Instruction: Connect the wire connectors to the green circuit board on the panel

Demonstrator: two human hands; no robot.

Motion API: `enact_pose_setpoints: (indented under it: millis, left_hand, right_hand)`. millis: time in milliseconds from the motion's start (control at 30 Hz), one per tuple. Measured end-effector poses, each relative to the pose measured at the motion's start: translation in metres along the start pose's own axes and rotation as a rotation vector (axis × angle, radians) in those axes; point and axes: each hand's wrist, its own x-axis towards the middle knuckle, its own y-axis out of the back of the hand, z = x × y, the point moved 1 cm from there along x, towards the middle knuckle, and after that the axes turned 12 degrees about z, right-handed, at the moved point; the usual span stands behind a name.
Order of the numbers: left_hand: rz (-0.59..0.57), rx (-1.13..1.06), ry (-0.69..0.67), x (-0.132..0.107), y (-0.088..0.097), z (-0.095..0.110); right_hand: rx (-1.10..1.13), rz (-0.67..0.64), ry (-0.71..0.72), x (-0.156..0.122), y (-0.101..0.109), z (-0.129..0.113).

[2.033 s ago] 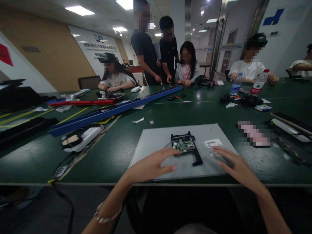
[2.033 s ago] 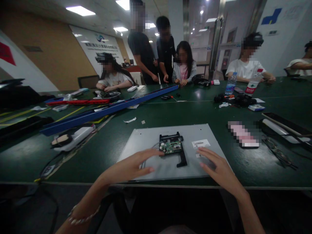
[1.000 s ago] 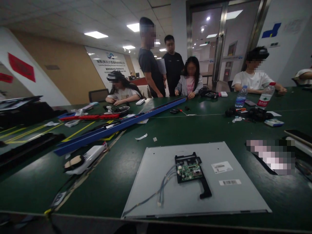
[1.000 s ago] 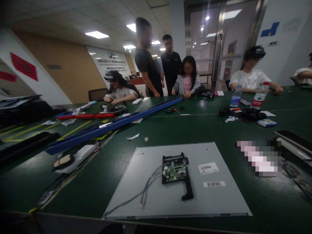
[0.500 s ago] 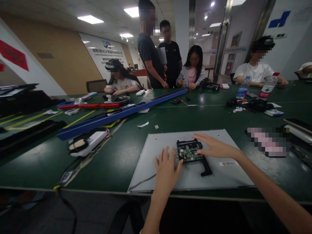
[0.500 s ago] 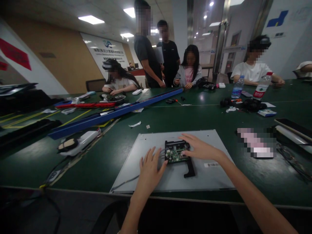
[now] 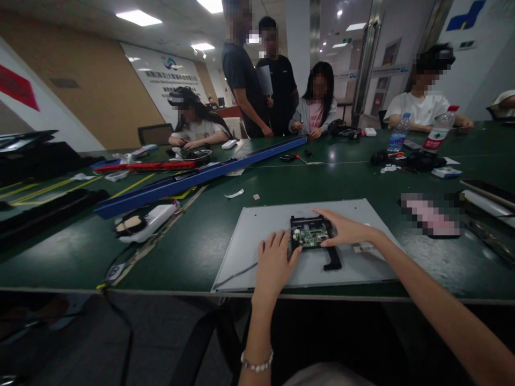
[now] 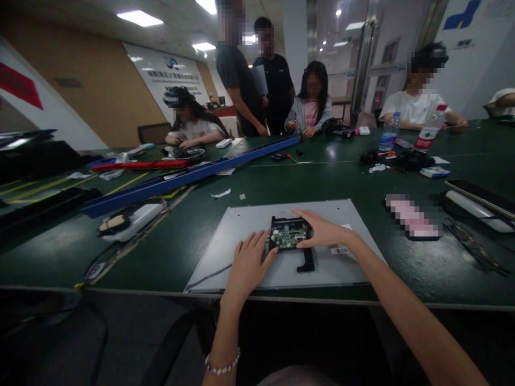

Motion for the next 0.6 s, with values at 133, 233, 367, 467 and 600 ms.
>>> enact_pose_setpoints:
  millis: [133, 233, 367, 467, 600]
  left_hand:
    - [-0.005, -0.013, -0.006, 0.000, -0.001, 0.000]
    - [-0.011, -0.016, -0.001, -0.001, -0.001, 0.000]
    - [-0.011, -0.011, 0.008, -0.002, -0.001, 0.000]
    - [-0.003, -0.023, 0.003, -0.002, 0.000, 0.001]
    - [-0.009, -0.042, 0.007, -0.002, 0.001, 0.000]
  right_hand:
    - [0.026, 0.029, -0.044, -0.001, 0.000, 0.004]
    - [0.066, 0.073, -0.089, -0.001, -0.002, 0.005]
    - [0.094, 0.134, -0.131, -0.004, -0.004, 0.006]
    - [0.104, 0.191, -0.147, -0.001, -0.002, 0.009]
    - [-0.073, 0.237, -0.031, 0.031, 0.004, 0.013]
